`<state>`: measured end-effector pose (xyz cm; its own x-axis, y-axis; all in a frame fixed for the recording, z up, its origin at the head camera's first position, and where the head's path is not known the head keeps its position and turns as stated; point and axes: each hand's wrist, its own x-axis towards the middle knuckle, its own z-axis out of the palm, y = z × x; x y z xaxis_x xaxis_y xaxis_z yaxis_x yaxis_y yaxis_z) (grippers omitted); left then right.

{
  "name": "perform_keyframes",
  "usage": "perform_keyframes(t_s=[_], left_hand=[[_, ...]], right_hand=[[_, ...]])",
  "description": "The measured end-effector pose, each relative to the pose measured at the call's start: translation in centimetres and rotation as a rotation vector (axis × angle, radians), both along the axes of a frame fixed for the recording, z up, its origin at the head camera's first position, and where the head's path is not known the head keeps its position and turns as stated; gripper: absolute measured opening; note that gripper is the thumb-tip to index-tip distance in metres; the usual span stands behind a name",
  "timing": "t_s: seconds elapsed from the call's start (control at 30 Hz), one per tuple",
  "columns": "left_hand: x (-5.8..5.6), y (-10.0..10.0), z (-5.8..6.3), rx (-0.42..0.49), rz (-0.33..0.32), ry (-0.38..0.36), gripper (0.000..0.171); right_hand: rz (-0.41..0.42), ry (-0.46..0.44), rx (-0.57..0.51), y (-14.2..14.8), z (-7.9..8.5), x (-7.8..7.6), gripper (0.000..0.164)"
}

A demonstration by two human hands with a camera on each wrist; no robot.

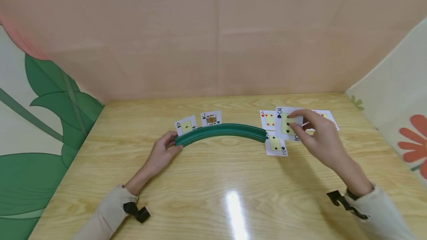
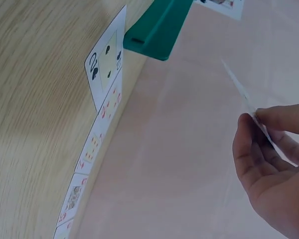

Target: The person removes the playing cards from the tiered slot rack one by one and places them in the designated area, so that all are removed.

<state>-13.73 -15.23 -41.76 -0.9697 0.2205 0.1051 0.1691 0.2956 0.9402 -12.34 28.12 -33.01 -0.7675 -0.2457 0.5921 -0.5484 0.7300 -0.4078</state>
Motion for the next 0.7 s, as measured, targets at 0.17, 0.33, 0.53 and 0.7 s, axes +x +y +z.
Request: perform_keyframes(t_s=[0.17, 0.33, 0.53, 0.7], left_hand=[[0.1, 0.0, 0.1, -0.004, -0.005, -0.001, 0.035], [0.0, 0.0, 0.2, -0.002, -0.003, 0.013, 0.035], [0.1, -0.1, 0.0, -0.023, 0.003, 0.007, 0.035], [0.1, -0.1, -0.2, -0.019, 0.002, 0.012, 0.034]], right_hand=[[0.001, -0.019, -0.023, 0.5, -0.2, -0.4, 0.028], [0.001, -0.045, -0.006, 1.3, -0.4, -0.7, 0.025], [-0.026, -0.114, 0.053, 2.3, -1.1, -0.9, 0.018], [-0.034, -0.141, 0.084, 3.1, -1.7, -1.4, 0.017]])
